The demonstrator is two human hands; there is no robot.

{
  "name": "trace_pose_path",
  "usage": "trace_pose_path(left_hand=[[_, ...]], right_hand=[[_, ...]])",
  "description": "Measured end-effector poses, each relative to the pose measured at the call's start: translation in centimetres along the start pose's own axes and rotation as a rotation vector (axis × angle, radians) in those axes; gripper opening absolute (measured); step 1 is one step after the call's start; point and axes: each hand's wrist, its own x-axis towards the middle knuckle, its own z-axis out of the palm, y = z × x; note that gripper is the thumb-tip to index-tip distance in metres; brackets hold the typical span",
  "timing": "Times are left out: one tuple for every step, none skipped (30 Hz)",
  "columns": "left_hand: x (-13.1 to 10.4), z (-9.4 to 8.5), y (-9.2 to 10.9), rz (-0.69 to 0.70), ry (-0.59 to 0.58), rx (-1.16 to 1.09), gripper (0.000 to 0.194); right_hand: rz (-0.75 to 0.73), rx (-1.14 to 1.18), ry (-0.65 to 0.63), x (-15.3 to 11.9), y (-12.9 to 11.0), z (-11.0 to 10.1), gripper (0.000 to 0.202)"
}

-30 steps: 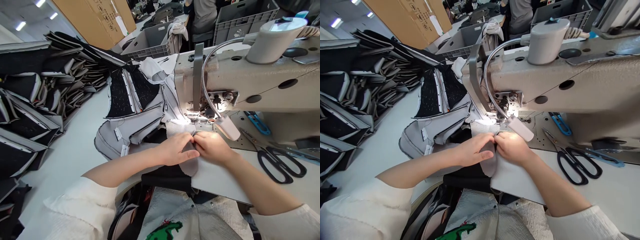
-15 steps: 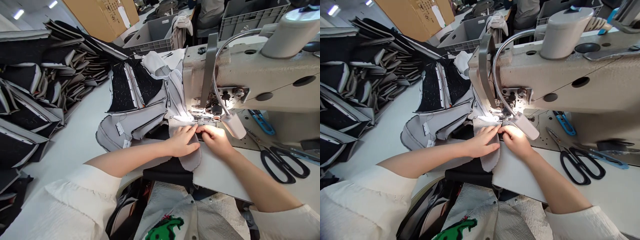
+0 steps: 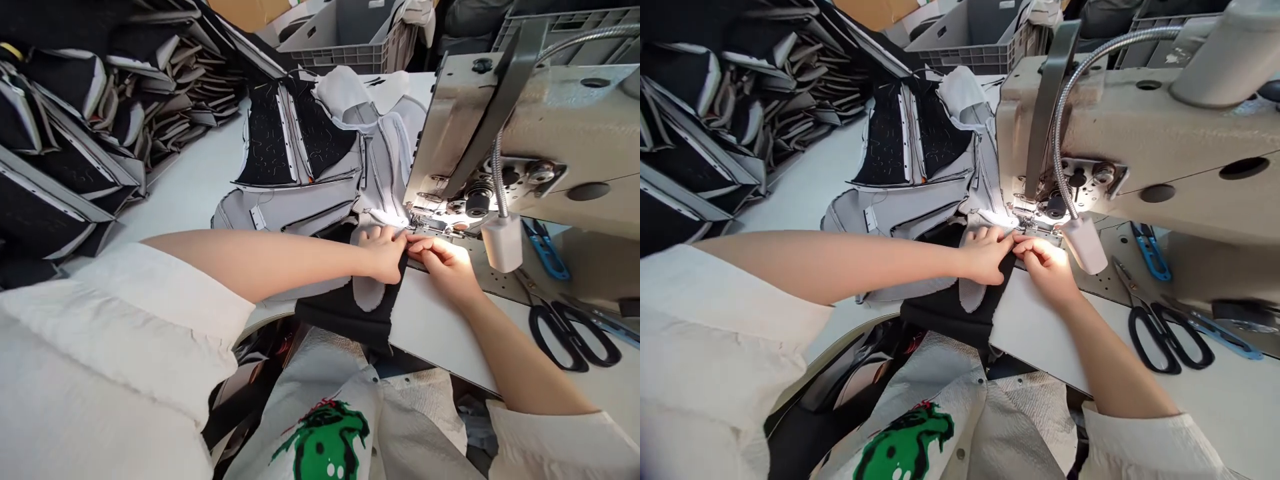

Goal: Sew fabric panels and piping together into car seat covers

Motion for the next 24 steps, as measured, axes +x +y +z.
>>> trace_pose_path(left_hand=[[-0.1,0.0,-0.2,-0.009,-0.002,0.012,0.099],[-0.1,0.0,-0.5,-0.012,0.003,0.026,0.099],[-0.1,0.0,-0.8,-0.002,0.022,0.05,0.095],[-0.1,-0.1,-1.2,0.022,0.055,0.083,0.087],[-0.1,-0.2,-1.6,0.064,0.097,0.125,0.077],[0.0,-0.3,-2.0,0.117,0.144,0.169,0.065],[0.1,-0.5,-2.3,0.172,0.186,0.209,0.054],[0.2,-0.6,-2.6,0.218,0.219,0.242,0.046],[0.4,-0.6,-2.7,0.251,0.247,0.268,0.041],[0.6,-0.5,-2.8,0.273,0.274,0.289,0.038],[0.8,-0.3,-2.8,0.29,0.306,0.305,0.036],[0.9,0.0,-2.6,0.3,0.343,0.314,0.035],[1.1,0.5,-2.5,0.3,0.376,0.316,0.036],[1.2,1.0,-2.3,0.288,0.4,0.307,0.039],[1.3,1.5,-2.2,0.269,0.414,0.285,0.042],[1.4,1.8,-2.1,0.246,0.421,0.256,0.046],[1.4,2.1,-2.0,0.228,0.424,0.226,0.051],[1.5,2.2,-2.0,0.22,0.422,0.201,0.054],[1.5,2.2,-2.0,0.219,0.418,0.183,0.056],[1.5,2.0,-2.1,0.225,0.406,0.173,0.057],[1.5,1.8,-2.1,0.233,0.392,0.17,0.056],[1.5,1.6,-2.2,0.239,0.377,0.172,0.055],[1.5,1.5,-2.2,0.243,0.365,0.177,0.054],[1.5,1.5,-2.3,0.245,0.358,0.182,0.054]], right_hand=[[-0.056,-0.067,-0.011,0.0,0.0,0.0,0.015],[-0.111,-0.133,-0.028,-0.1,0.0,0.0,0.016],[-0.161,-0.196,-0.049,-0.1,0.0,-0.1,0.019],[-0.201,-0.255,-0.071,-0.1,0.0,-0.1,0.021],[-0.231,-0.316,-0.097,-0.2,-0.1,-0.2,0.022],[-0.25,-0.382,-0.121,-0.2,-0.1,-0.3,0.024],[-0.263,-0.454,-0.143,-0.2,-0.1,-0.4,0.025],[-0.273,-0.526,-0.159,-0.2,-0.1,-0.5,0.026],[-0.279,-0.593,-0.165,-0.2,-0.1,-0.6,0.026],[-0.283,-0.651,-0.161,-0.1,-0.1,-0.8,0.026],[-0.286,-0.697,-0.146,-0.1,0.0,-0.9,0.026],[-0.292,-0.73,-0.122,0.0,0.0,-1.1,0.026],[-0.299,-0.751,-0.097,0.1,0.2,-1.2,0.026],[-0.306,-0.761,-0.073,0.3,0.3,-1.4,0.026],[-0.31,-0.761,-0.05,0.4,0.5,-1.5,0.026],[-0.308,-0.753,-0.029,0.5,0.7,-1.7,0.026],[-0.3,-0.739,-0.01,0.7,0.9,-1.8,0.026],[-0.289,-0.725,0.003,0.8,1.1,-1.8,0.026],[-0.277,-0.714,0.014,0.8,1.2,-1.9,0.025],[-0.271,-0.711,0.021,0.9,1.3,-1.9,0.025],[-0.27,-0.716,0.021,0.9,1.3,-1.8,0.025],[-0.271,-0.724,0.015,1.0,1.3,-1.8,0.025],[-0.272,-0.733,0.009,1.0,1.2,-1.7,0.025],[-0.271,-0.745,0.002,1.0,1.2,-1.6,0.026]])
